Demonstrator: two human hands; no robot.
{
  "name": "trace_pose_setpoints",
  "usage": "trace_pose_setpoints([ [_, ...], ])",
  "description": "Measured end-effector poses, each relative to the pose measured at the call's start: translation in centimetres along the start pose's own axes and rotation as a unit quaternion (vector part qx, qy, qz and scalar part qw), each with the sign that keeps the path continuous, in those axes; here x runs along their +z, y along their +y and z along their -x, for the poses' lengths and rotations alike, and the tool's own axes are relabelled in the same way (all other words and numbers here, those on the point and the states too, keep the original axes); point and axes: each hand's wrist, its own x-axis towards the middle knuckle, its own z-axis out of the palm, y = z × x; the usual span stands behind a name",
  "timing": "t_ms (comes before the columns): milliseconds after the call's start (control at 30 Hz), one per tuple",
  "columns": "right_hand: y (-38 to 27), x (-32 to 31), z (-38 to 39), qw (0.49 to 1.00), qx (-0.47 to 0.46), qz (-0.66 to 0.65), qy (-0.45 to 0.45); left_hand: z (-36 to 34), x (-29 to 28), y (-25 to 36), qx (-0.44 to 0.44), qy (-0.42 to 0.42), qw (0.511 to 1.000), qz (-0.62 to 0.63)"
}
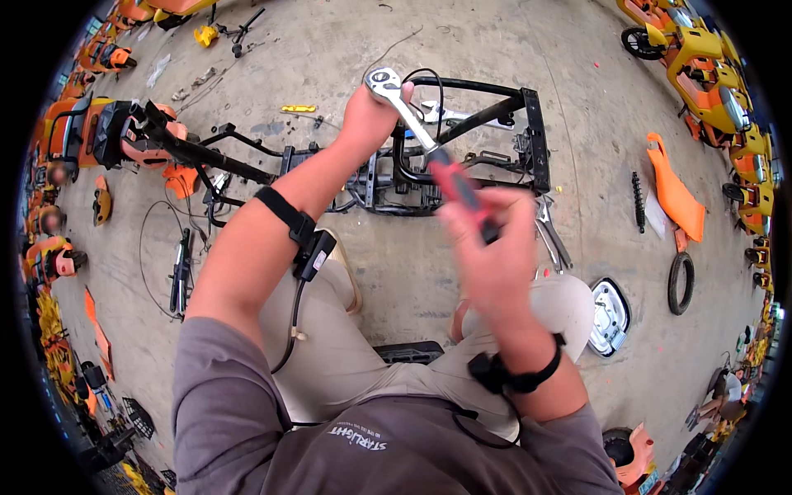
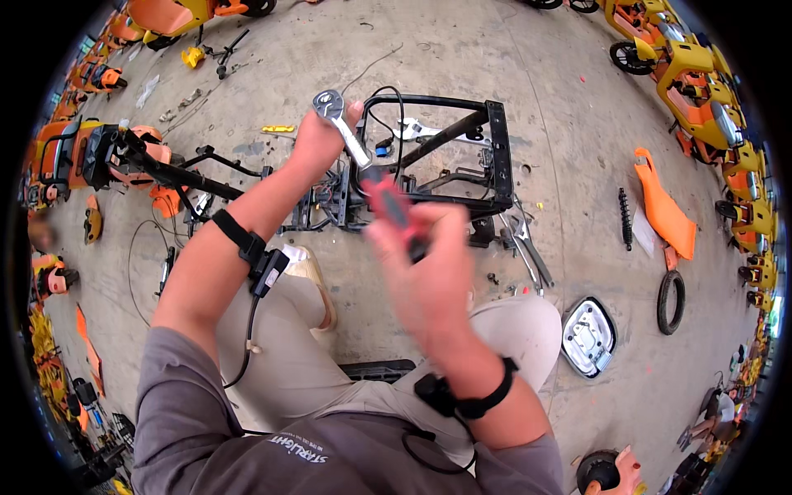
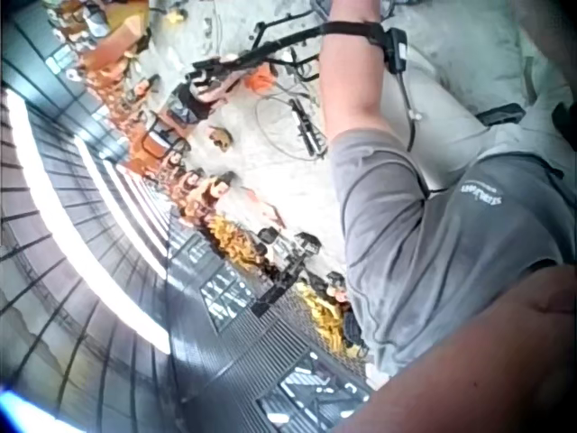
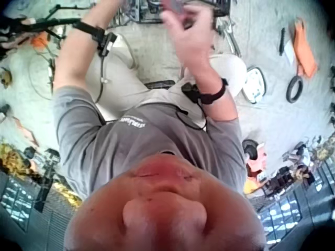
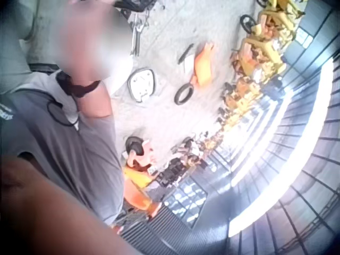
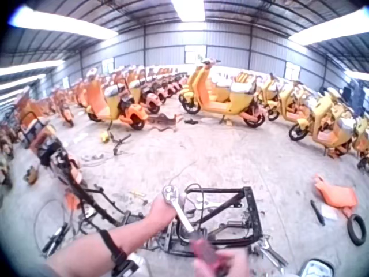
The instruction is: The person assembles components onto a motorcycle frame, using a socket wrench to tighten bolts and a screwdriver to adjust wiring. They pick up a bolt and washer, thread them into a mounting hole by hand, and then use a socket wrench to tighten the fastener until secure.
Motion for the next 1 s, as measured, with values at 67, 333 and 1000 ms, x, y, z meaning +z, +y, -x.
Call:
trace_pose_setpoints([
  [67,-1.1,1.5,2.0,0.999,0.020,0.014,-0.041,0.6,0.1,0.5,-0.003,0.014,0.999,0.034],
  [333,2.0,-3.5,-6.9,0.995,0.010,-0.088,0.051,0.0,0.0,0.9,-0.045,-0.032,0.995,0.085],
  [1000,-0.2,-4.5,-6.4,0.973,0.135,-0.183,0.021,-0.3,-0.5,0.3,-0.055,-0.058,0.997,0.022],
])
